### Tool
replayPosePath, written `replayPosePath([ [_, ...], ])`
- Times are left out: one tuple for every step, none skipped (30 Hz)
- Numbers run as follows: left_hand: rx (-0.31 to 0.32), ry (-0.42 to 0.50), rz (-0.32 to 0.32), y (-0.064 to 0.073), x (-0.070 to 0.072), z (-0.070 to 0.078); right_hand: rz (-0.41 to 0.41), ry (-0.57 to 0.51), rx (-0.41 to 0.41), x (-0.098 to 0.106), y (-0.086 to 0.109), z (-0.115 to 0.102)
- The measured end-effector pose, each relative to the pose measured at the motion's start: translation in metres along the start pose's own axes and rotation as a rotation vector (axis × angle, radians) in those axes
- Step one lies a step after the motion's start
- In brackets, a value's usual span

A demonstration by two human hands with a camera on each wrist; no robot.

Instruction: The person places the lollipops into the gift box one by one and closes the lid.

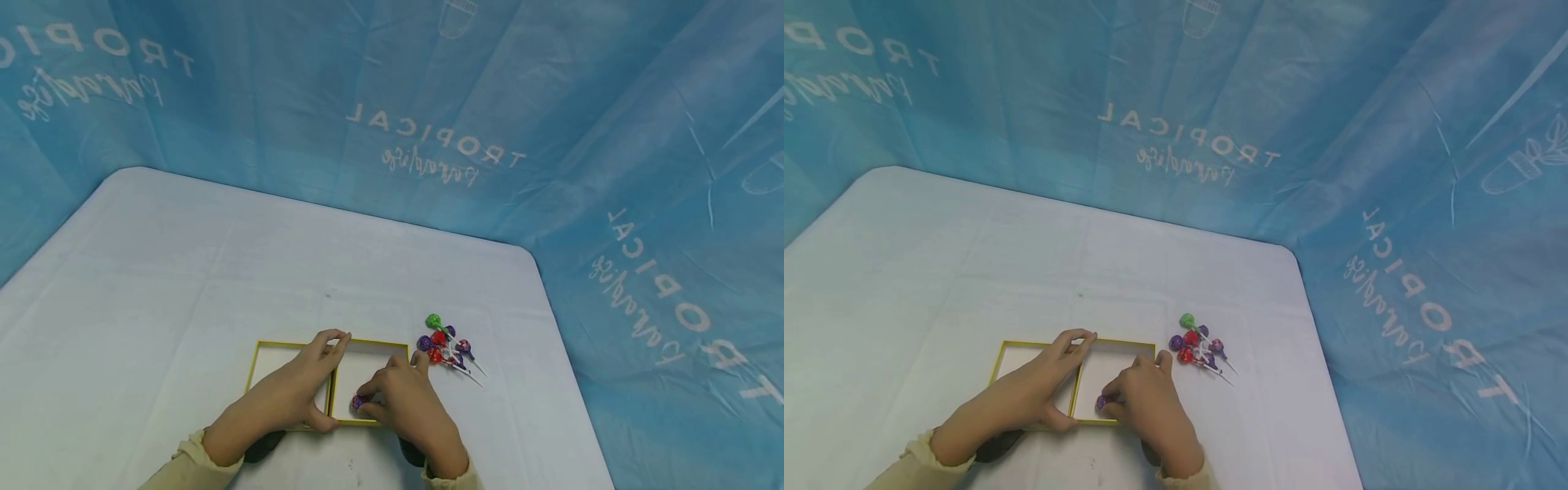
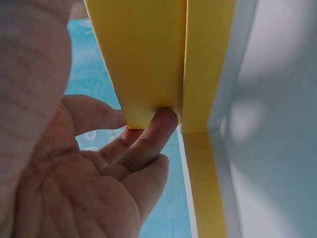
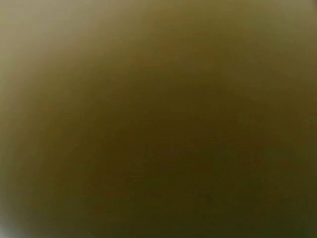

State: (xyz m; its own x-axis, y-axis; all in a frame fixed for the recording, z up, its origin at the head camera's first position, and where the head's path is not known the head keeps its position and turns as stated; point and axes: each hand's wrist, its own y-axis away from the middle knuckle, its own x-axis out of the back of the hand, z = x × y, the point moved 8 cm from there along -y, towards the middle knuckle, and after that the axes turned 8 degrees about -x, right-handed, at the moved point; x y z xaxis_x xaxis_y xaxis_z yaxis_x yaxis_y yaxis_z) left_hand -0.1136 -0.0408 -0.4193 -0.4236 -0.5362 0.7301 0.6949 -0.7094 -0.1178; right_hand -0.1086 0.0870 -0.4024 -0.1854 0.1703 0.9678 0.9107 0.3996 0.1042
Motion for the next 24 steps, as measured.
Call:
replayPosePath([
  [0.0,-0.001,0.001,-0.0001,0.0001,0.0001,0.0,-0.003,0.001,0.0,-0.0004,-0.0002],
  [0.0,-0.001,0.0,-0.0002,0.0002,0.0003,-0.001,-0.006,0.002,-0.0003,-0.0008,-0.0004],
  [0.0,0.002,0.0,-0.0002,0.0004,0.0004,-0.003,-0.008,0.003,-0.0006,-0.001,-0.0006],
  [0.0,0.006,-0.001,-0.0002,0.0004,0.0007,-0.004,-0.007,0.005,-0.001,-0.0013,-0.0008],
  [-0.001,0.009,-0.002,-0.0002,0.0004,0.001,-0.005,-0.004,0.008,-0.0015,-0.0016,-0.001],
  [-0.002,0.012,-0.002,-0.0001,0.0005,0.0013,-0.007,0.0,0.009,-0.0021,-0.0018,-0.0011],
  [-0.003,0.013,-0.004,-0.0001,0.0005,0.0017,-0.008,0.003,0.011,-0.0028,-0.002,-0.001],
  [-0.004,0.016,-0.005,-0.0001,0.0005,0.002,-0.012,0.004,0.011,-0.0035,-0.002,-0.0008],
  [-0.005,0.017,-0.005,-0.0001,0.0005,0.0024,-0.014,0.004,0.011,-0.004,-0.0021,-0.0005],
  [-0.005,0.016,-0.005,-0.0001,0.0005,0.0025,-0.017,0.003,0.01,-0.0046,-0.0022,-0.0002],
  [-0.005,0.016,-0.005,-0.0002,0.0006,0.0026,-0.019,-0.001,0.007,-0.005,-0.0023,0.0002],
  [-0.005,0.016,-0.005,-0.0002,0.0006,0.0026,-0.021,-0.004,0.005,-0.0053,-0.0023,0.0006],
  [-0.004,0.016,-0.006,-0.0003,0.0006,0.0025,-0.023,-0.007,0.004,-0.0054,-0.0023,0.0008],
  [-0.002,0.018,-0.006,-0.0004,0.0006,0.0023,-0.025,-0.01,0.003,-0.0055,-0.0024,0.0011],
  [-0.001,0.019,-0.006,-0.0005,0.0007,0.002,-0.025,-0.01,0.002,-0.0054,-0.0026,0.0012],
  [0.001,0.02,-0.007,-0.0005,0.0007,0.0017,-0.026,-0.011,0.002,-0.0054,-0.0028,0.0012],
  [0.002,0.024,-0.008,-0.0006,0.0007,0.0014,-0.026,-0.01,0.001,-0.0053,-0.003,0.0012],
  [0.003,0.027,-0.008,-0.0006,0.0006,0.0012,-0.027,-0.008,0.001,-0.0052,-0.0031,0.0012],
  [0.005,0.03,-0.009,-0.0006,0.0006,0.001,-0.029,-0.007,0.0,-0.0052,-0.0032,0.0012],
  [0.007,0.033,-0.009,-0.0006,0.0006,0.0007,-0.03,-0.006,-0.002,-0.0053,-0.0034,0.0013],
  [0.009,0.037,-0.009,-0.0006,0.0005,0.0005,-0.032,-0.008,-0.006,-0.0054,-0.0035,0.0016],
  [0.011,0.04,-0.009,-0.0005,0.0004,0.0002,-0.035,-0.01,-0.01,-0.0058,-0.0039,0.0021],
  [0.014,0.043,-0.009,-0.0005,0.0002,-0.0002,-0.037,-0.011,-0.014,-0.0059,-0.0039,0.0023],
  [0.017,0.044,-0.01,-0.0005,0.0,-0.0006,-0.038,-0.013,-0.016,-0.0059,-0.0041,0.0026],
])
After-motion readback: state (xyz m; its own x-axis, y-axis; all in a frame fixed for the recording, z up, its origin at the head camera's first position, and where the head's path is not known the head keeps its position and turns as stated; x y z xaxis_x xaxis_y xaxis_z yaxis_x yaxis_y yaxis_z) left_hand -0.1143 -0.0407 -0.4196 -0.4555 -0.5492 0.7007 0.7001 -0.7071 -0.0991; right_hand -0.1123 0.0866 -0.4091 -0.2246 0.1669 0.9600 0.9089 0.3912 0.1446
